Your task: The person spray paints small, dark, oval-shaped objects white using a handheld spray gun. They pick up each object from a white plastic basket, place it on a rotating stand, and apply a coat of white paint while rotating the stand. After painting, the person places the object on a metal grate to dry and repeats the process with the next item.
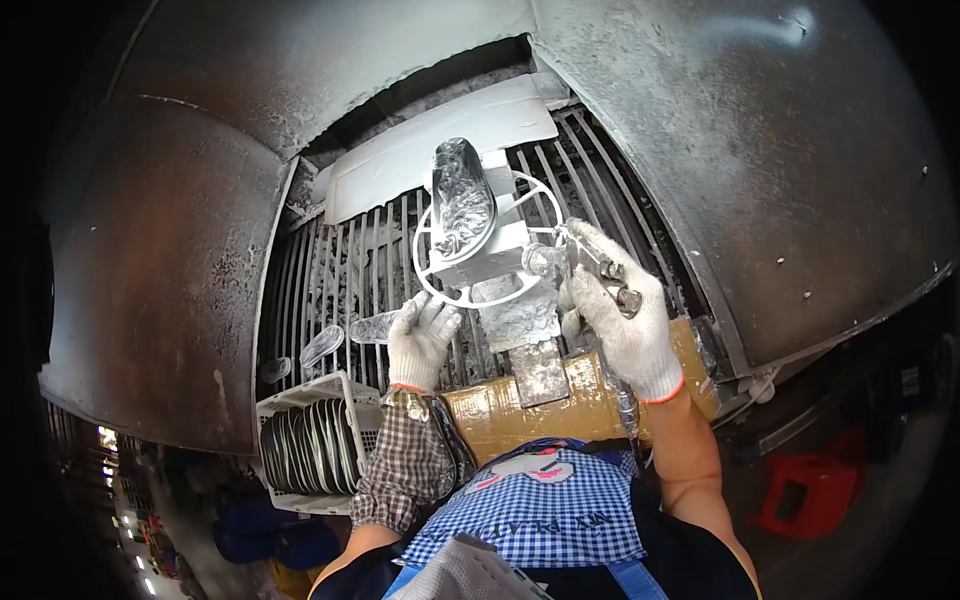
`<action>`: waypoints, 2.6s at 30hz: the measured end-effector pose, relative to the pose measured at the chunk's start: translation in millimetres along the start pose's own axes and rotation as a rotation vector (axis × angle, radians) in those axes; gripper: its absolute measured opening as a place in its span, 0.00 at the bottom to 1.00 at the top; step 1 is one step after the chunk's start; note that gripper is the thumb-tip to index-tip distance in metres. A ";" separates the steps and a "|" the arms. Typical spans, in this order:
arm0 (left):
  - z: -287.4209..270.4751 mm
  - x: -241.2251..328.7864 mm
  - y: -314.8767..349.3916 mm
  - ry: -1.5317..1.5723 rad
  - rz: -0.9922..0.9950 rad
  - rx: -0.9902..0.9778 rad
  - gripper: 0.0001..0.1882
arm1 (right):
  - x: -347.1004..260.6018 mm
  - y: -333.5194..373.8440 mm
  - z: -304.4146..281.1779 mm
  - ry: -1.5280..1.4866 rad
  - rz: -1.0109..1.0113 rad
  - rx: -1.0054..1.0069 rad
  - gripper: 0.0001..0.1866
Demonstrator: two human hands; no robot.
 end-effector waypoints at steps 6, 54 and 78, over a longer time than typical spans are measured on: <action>8.0 18.7 0.5 0.016 0.042 0.001 0.23 | 8.4 -11.4 5.0 -0.066 0.029 0.030 0.30; 33.8 -6.2 -5.2 -0.065 0.039 0.298 0.08 | 14.1 -30.5 -4.0 0.077 -0.140 0.185 0.30; 41.4 -50.4 13.8 0.148 -0.094 -0.046 0.20 | 9.7 -15.2 3.4 0.007 -0.047 0.190 0.30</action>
Point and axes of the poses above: each hand's wrist, its own y-axis away from the middle knuckle, its own z-axis out of the palm, x = y × z, the point moved 3 cm from there along -y, towards the middle knuckle, and after that the axes turned 5 degrees about -z, right-handed, at the moved point
